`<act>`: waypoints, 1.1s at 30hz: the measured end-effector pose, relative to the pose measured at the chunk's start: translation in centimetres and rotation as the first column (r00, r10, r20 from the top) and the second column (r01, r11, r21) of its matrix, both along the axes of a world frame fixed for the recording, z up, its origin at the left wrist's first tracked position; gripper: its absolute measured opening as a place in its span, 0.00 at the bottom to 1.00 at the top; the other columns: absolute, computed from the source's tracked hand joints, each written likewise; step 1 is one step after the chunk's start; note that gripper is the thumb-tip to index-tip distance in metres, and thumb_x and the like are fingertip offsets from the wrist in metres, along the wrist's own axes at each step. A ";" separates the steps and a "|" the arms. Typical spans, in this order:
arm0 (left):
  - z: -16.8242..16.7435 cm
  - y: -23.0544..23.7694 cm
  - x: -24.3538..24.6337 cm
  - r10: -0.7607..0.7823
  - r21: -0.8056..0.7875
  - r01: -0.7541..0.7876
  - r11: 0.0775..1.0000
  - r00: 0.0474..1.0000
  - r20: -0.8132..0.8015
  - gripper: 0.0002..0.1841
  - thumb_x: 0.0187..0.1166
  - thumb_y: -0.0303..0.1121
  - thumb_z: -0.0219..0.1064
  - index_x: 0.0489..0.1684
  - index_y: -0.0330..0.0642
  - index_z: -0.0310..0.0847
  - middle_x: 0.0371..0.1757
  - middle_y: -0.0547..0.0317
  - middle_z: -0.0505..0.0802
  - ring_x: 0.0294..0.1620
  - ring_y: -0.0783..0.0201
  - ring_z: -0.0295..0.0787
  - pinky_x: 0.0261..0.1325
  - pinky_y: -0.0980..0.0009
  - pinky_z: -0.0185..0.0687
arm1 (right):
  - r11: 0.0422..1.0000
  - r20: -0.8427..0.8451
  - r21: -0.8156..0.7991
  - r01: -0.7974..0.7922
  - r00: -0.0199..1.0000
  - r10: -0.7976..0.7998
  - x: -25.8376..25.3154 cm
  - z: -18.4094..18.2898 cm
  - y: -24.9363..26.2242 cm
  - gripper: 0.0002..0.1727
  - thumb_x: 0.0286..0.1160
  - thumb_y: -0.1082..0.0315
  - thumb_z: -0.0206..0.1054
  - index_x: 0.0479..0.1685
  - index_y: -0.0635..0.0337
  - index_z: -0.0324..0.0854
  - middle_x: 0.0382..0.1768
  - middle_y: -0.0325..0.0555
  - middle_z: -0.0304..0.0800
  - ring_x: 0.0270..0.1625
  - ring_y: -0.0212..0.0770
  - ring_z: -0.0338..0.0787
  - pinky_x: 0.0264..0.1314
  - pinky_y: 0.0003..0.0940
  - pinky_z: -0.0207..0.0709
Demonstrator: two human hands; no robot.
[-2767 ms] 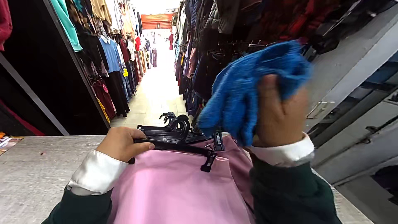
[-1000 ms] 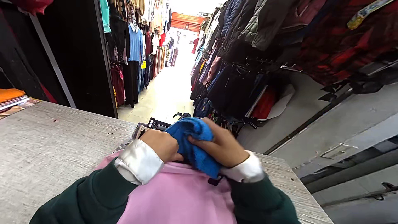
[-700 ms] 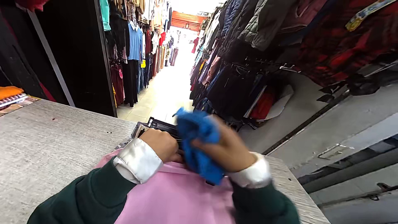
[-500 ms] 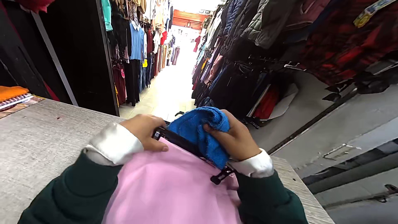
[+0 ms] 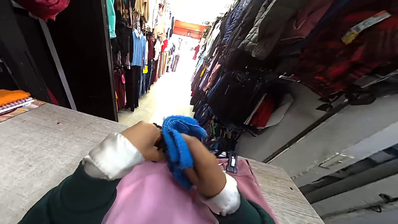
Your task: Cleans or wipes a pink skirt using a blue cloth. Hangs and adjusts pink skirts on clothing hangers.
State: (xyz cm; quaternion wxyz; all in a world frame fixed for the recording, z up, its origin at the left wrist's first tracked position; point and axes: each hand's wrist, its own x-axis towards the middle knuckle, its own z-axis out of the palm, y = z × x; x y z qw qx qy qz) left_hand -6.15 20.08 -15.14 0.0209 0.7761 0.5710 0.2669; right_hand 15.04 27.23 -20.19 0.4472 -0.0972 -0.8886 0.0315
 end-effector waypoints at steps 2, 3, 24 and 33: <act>1.4 -0.5 1.1 -0.001 -0.141 0.010 0.990 0.998 0.062 0.14 0.58 0.40 0.87 0.24 0.42 0.90 0.20 0.62 0.88 0.23 0.66 0.84 0.30 0.61 0.81 | 0.999 -0.066 -0.033 0.026 0.997 -0.028 1.3 1.2 1.0 0.23 0.74 0.66 0.67 0.68 0.66 0.78 0.57 0.48 0.89 0.61 0.33 0.89 0.65 0.31 0.84; 1.4 -0.5 1.0 -0.008 -0.173 0.021 0.985 0.997 0.075 0.14 0.59 0.42 0.86 0.24 0.42 0.90 0.21 0.61 0.89 0.25 0.66 0.85 0.31 0.60 0.82 | 0.999 -0.075 -0.044 0.016 0.997 -0.019 1.9 1.6 0.9 0.23 0.76 0.65 0.67 0.68 0.66 0.78 0.58 0.46 0.89 0.61 0.32 0.88 0.66 0.30 0.84; 0.8 3.1 -1.6 0.047 -0.495 -0.023 0.869 0.998 0.037 0.17 0.72 0.39 0.80 0.48 0.33 0.91 0.39 0.44 0.94 0.43 0.49 0.91 0.55 0.44 0.81 | 0.386 0.504 -0.270 0.882 0.471 -0.724 27.1 -3.1 1.4 0.30 0.62 0.69 0.83 0.66 0.68 0.81 0.59 0.70 0.87 0.63 0.71 0.86 0.68 0.74 0.74; -2.3 4.6 -4.1 0.020 -0.314 -0.051 0.948 0.995 -0.101 0.21 0.66 0.54 0.80 0.34 0.44 0.92 0.28 0.55 0.93 0.34 0.54 0.91 0.45 0.40 0.83 | 0.747 0.501 -0.185 0.639 0.715 -0.487 21.4 3.5 -0.2 0.39 0.74 0.44 0.69 0.80 0.61 0.73 0.75 0.61 0.78 0.73 0.63 0.81 0.69 0.68 0.78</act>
